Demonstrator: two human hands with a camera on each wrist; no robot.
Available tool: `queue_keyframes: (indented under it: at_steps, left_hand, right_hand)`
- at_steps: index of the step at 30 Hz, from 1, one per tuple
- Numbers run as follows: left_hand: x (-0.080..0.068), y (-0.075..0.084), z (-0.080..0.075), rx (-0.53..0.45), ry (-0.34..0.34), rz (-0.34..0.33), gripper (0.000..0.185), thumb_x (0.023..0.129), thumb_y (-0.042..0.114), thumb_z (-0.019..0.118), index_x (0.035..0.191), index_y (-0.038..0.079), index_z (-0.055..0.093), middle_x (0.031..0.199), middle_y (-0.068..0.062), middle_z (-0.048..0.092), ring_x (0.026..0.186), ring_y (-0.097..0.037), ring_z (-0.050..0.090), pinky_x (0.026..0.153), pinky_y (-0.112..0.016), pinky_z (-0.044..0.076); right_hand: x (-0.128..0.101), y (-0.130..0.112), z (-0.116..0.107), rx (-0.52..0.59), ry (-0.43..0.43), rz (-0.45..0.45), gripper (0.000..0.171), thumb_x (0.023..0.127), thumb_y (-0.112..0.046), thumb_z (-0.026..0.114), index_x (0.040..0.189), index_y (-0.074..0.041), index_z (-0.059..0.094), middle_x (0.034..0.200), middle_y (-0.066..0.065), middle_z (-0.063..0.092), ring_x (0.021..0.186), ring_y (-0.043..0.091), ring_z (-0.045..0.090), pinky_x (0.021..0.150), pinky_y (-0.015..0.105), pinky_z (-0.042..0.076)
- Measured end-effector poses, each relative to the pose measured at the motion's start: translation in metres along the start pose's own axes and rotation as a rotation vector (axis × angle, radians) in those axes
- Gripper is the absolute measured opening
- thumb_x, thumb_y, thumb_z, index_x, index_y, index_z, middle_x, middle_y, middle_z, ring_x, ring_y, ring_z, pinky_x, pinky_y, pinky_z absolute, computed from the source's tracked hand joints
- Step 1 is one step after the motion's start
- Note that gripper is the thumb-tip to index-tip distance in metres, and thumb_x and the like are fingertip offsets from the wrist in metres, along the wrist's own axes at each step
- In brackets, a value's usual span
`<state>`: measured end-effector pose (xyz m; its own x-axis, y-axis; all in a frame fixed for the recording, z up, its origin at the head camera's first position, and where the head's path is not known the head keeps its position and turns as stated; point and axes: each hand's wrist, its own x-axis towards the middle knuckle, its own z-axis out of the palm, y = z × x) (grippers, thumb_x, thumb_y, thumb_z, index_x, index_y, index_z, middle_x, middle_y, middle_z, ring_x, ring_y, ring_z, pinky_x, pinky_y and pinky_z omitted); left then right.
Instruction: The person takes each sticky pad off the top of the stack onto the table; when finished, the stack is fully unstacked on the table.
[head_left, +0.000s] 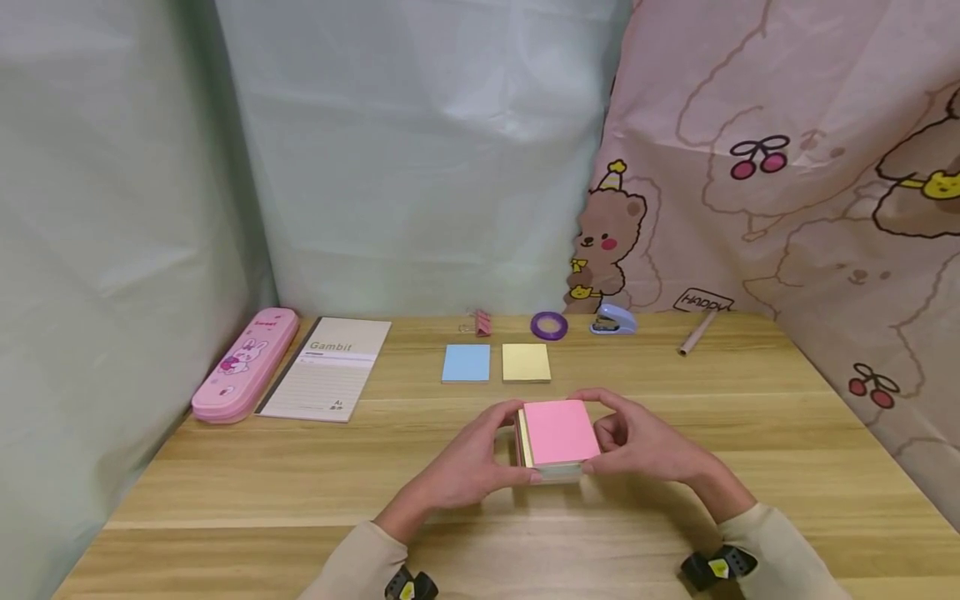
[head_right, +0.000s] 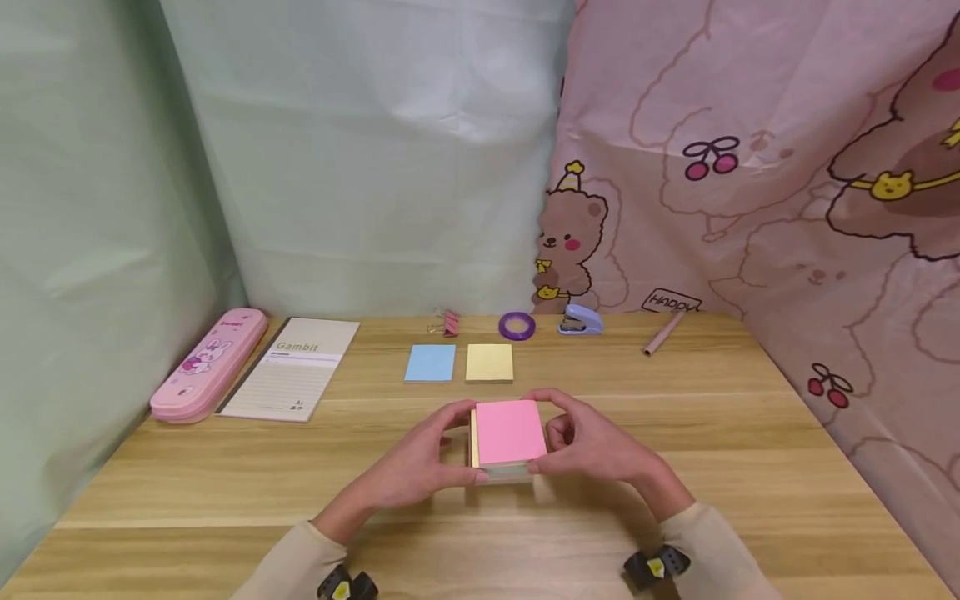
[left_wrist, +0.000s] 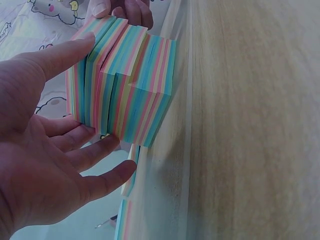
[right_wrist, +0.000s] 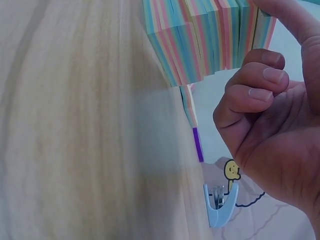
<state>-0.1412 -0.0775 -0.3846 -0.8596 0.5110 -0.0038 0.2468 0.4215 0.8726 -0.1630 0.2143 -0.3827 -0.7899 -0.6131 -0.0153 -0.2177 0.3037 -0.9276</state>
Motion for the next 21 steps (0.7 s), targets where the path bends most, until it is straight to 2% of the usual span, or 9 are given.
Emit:
queue_keyframes:
  at_steps: [11,21]
  left_hand:
    - [0.0,-0.002,0.001,0.01,0.007,0.009,0.093,0.086,0.033,0.088,0.161,0.009,0.038,0.154,-0.015,0.053,0.143,-0.036,0.051,0.12,-0.064,0.042]
    - [0.001,-0.001,0.001,0.019,0.011,0.009,0.093,0.086,0.034,0.089,0.16,0.009,0.038,0.153,-0.015,0.054,0.144,-0.035,0.051,0.121,-0.063,0.04]
  right_hand:
    - [-0.001,0.003,-0.004,0.02,0.036,0.003,0.091,0.085,-0.009,0.085,0.158,0.006,0.033,0.068,-0.009,0.046,0.06,0.004,0.04,0.052,0.02,0.032]
    - [-0.002,0.002,-0.011,0.015,0.07,-0.004,0.089,0.086,-0.009,0.085,0.158,0.005,0.034,0.067,-0.009,0.046,0.059,0.003,0.04,0.052,0.02,0.032]
